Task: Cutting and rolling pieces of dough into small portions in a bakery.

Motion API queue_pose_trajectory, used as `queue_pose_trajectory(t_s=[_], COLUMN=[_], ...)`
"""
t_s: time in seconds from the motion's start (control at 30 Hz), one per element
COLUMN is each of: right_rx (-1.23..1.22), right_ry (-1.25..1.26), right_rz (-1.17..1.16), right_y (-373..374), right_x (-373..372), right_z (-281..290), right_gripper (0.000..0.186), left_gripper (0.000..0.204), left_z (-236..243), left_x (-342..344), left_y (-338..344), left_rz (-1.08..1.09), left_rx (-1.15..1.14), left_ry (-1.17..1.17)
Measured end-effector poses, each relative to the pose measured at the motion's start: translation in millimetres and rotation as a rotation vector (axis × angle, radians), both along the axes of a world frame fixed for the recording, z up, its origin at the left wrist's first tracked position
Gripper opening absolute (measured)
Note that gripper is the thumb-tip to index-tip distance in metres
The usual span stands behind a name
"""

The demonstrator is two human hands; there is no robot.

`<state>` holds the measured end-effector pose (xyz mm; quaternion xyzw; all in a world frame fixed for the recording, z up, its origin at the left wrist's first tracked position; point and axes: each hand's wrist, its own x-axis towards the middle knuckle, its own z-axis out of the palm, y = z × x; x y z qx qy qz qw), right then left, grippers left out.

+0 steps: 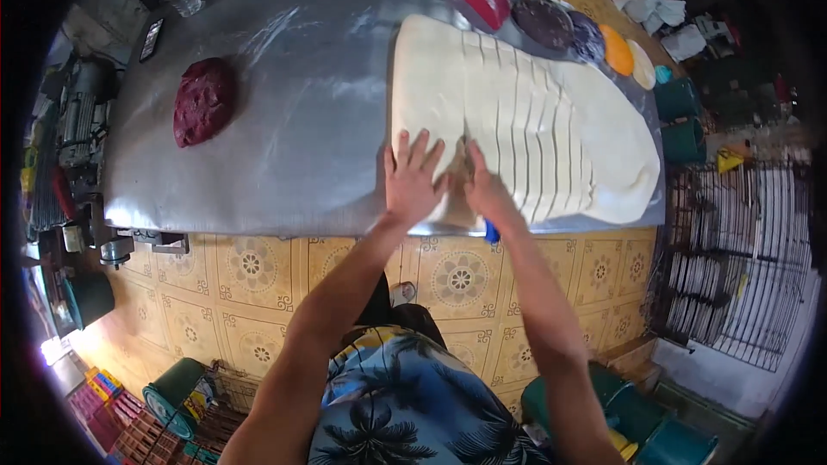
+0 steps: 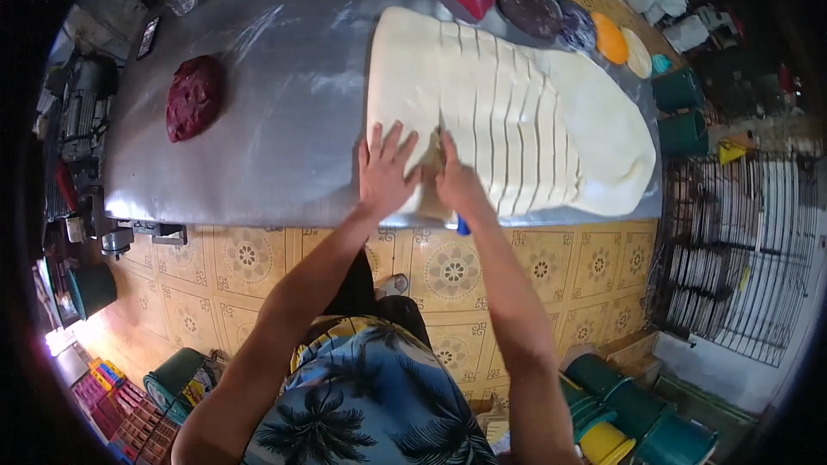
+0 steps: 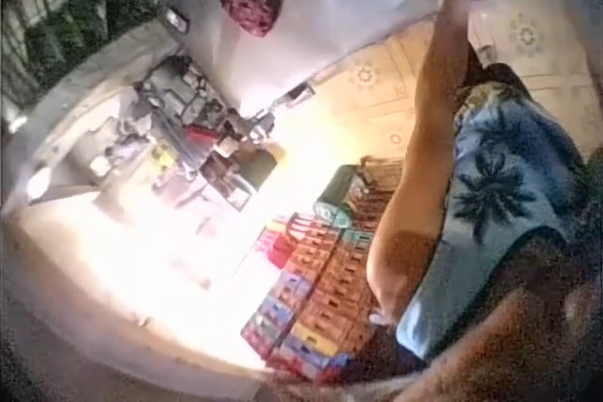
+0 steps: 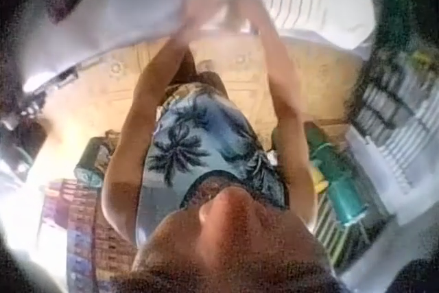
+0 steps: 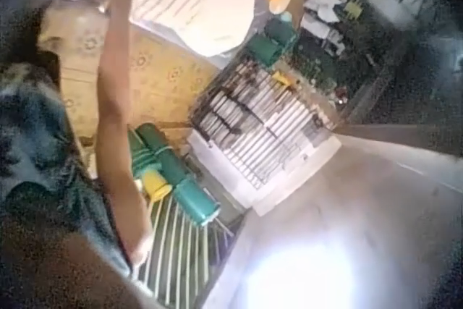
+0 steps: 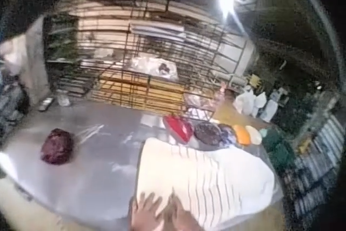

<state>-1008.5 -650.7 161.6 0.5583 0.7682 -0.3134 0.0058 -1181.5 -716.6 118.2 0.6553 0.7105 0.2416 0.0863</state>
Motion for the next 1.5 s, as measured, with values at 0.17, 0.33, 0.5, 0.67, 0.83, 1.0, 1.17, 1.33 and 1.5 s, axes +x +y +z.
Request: queue_pose_trajectory(t_s=[0.17, 0.33, 0.5, 0.67, 0.83, 1.0, 1.17, 1.33, 1.5], right_rx=[0.105, -0.103, -0.023, 0.068, 0.251, -0.019, -0.025, -0.136, -0.062], right_ry=[0.123, -0.048, 0.177, 0.272, 0.043, -0.091, -0.186, -0.055, -0.049], right_rz=[-0.013, -0.092, -0.223, -0.247, -0.062, -0.040, -0.021, -0.038, 0.011], right_y=[-167.0, -251.0, -217.0, -39.3, 172.5, 290.3, 250.9, 135.4, -36.3], right_x=[48.6, 74.9, 63.1, -6.8, -89.9, -158.7, -151.9, -93.3, -27.7], right_z=[-13.0, 20.9, 40.9, 7.6, 7.6, 0.0, 13.6, 26.4, 2.4], right_gripper=[0.083, 0.080, 0.076, 0.077, 0.078, 0.076, 0.080, 0.084, 0.081], left_gripper=[0.064, 0.065, 0.067, 0.066, 0.068, 0.066, 0.067, 0.071, 0.069], left_z=[-0.9, 2.7, -15.4, -20.1, -6.7, -10.2, -12.9, -14.6, -24.0], left_x=[8.1, -8.5, -32.6, -35.2, -43.6, -45.6, -44.5, -38.4, -28.8], left_y=[-5.4, -3.3, -21.5, -20.8, -14.1, -12.2, -15.6, -13.6, -22.5], left_rz=[0.039, -0.012, -0.013, -0.020, -0.061, -0.056, -0.062, -0.029, 0.033], left_rx=[-0.096, -0.187, -0.016, 0.020, -0.185, -0.115, -0.064, -0.012, 0.062], left_ry=[0.046, -0.003, -0.099, -0.188, -0.232, -0.275, -0.288, -0.202, -0.137])
